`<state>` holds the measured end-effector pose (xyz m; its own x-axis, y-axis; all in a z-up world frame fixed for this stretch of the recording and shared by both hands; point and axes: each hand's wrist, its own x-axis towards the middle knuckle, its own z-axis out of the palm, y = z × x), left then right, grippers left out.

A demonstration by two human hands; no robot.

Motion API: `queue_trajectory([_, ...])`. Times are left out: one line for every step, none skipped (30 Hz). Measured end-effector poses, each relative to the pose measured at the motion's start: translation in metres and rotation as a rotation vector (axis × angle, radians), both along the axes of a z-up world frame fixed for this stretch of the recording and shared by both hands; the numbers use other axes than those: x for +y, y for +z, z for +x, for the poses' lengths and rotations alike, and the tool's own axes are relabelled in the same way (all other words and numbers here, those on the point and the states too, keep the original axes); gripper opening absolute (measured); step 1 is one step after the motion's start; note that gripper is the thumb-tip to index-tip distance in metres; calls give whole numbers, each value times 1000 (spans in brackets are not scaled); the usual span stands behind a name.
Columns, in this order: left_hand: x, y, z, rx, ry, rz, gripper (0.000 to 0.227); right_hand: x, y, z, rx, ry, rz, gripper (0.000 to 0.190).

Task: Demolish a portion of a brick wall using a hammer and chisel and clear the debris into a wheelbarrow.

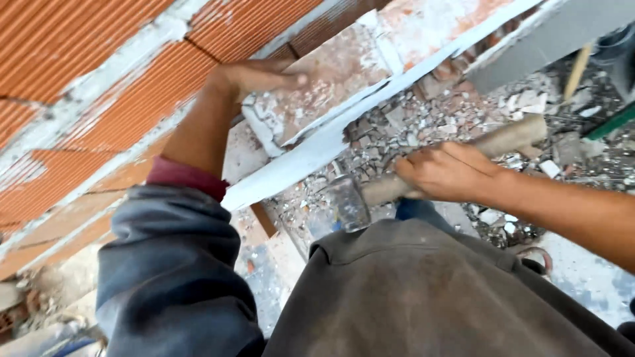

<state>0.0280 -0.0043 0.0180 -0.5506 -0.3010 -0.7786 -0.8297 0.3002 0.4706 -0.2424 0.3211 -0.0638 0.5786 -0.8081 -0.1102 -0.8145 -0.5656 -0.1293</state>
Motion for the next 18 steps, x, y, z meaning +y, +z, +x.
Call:
queue_trajectory([-3, -6, -4, -28, -29, -26, 129, 11, -13, 2, 123, -59, 93, 33])
queue_trajectory([-6, -13, -8, -55, -58, -53, 142, 21, -25, 4, 246, -117, 187, 45])
queue_trajectory([-9, -11, -10, -47, -67, -65, 142, 30, -42, -1, 253, -129, 177, 45])
queue_trajectory([-11, -10, -12, -34, -103, -73, 140, 38, -59, -4, 233, -223, 257, 46])
queue_trajectory([-10, -10, -7, -27, -125, -75, 139, 46, -77, -6, 209, -302, 342, 48])
queue_trajectory([-10, -12, -10, -22, -121, -80, 139, 50, -76, -10, 214, -300, 336, 48])
queue_trajectory([-10, -13, -9, 27, -148, -121, 131, 52, -75, -13, 253, -339, 349, 48])
queue_trajectory([-11, -14, -8, 76, -175, -162, 126, 54, -74, -15, 292, -378, 361, 49])
queue_trajectory([-9, -17, -9, 74, -162, -165, 126, 57, -76, -16, 293, -364, 356, 49])
queue_trajectory([-6, -19, -9, 80, -161, -220, 119, 59, -79, -16, 297, -409, 360, 50])
queue_trajectory([-4, -22, -11, 91, -163, -276, 113, 62, -80, -19, 306, -458, 362, 52])
queue_trajectory([-9, -42, -8, 93, -152, -281, 113, 70, -91, -16, 311, -448, 356, 52])
queue_trajectory([-19, -60, -9, 152, -179, -308, 88, 75, -102, -16, 272, -474, 334, 51])
queue_trajectory([-29, -78, -11, 211, -206, -337, 79, 79, -112, -16, 232, -499, 312, 51])
queue_trajectory([-26, -71, -17, 216, -196, -343, 79, 79, -105, -9, 239, -491, 304, 51])
queue_trajectory([-23, -65, -23, 197, -237, -377, 88, 79, -98, 0, 173, -535, 268, 52])
queue_trajectory([-18, -61, -21, 168, -269, -402, 101, 82, -93, 12, 101, -565, 240, 53])
queue_trajectory([-23, -67, -22, 163, -250, -401, 101, 74, -81, 28, 103, -546, 242, 53])
